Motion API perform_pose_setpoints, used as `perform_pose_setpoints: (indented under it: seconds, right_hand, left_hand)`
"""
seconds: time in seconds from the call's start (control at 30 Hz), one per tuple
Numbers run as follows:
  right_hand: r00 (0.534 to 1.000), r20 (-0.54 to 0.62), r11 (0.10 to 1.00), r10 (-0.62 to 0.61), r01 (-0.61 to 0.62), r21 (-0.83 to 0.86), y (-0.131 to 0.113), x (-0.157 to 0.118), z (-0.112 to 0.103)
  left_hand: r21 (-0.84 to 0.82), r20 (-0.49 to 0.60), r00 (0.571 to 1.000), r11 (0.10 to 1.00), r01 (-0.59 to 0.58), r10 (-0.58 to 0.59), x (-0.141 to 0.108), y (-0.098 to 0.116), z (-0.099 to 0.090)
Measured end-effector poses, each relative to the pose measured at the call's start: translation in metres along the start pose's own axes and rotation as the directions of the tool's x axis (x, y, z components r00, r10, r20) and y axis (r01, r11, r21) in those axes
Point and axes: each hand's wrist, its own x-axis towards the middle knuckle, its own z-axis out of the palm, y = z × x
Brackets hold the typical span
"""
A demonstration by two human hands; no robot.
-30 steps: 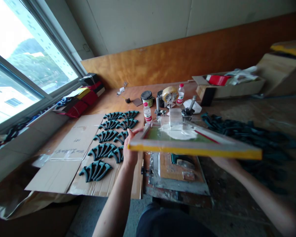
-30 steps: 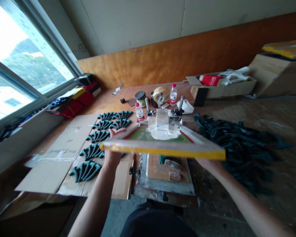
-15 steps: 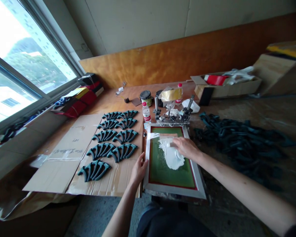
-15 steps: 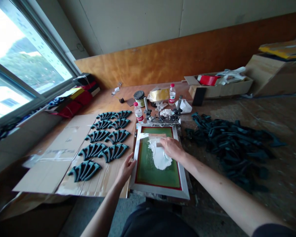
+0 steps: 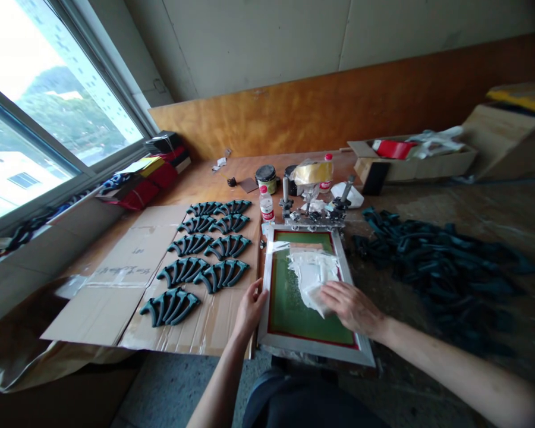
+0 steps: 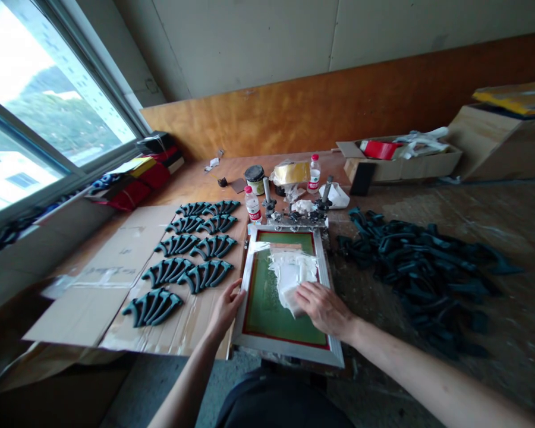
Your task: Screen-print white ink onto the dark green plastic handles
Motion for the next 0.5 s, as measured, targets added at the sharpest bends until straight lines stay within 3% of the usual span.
perform_pose_setpoints:
  seconds: [0.13, 0.27, 0.37, 0.43, 0.5]
  right_hand:
    - [0.987, 0.126, 0.99, 0.102, -0.113, 0.081, 0.007, 0.017, -0.013]
    - [0.943, 0.042, 0.944, 0.329, -0.33, -0.001, 0.037, 0.068, -0.037]
    - [0.864, -0.107, 0.865, 0.493, -0.499, -0.044, 0.072, 0.077, -0.055]
    - [0.77, -0.227, 0.792, 0.596, -0.61, 0.008, 0.094, 0.06, -0.06]
    - [0.712, -0.261, 0.745, 0.652, -0.665, 0.046, 0.105, 0.034, -0.053]
  left_hand:
    - [-0.055, 0.023, 1.0, 0.998, 0.003, -0.002, -0.002, 0.003, -0.001]
    - [-0.089, 0.055, 0.998, 0.996, 0.01, -0.005, -0.012, 0.031, -0.012]
    - [-0.169, 0.072, 0.996, 0.985, -0.038, 0.051, -0.022, 0.072, -0.023]
    - [-0.224, 0.031, 0.995, 0.971, -0.081, 0.09, -0.024, 0.104, -0.026]
    - [-0.318, -0.033, 0.986, 0.933, -0.167, 0.165, -0.02, 0.135, -0.024]
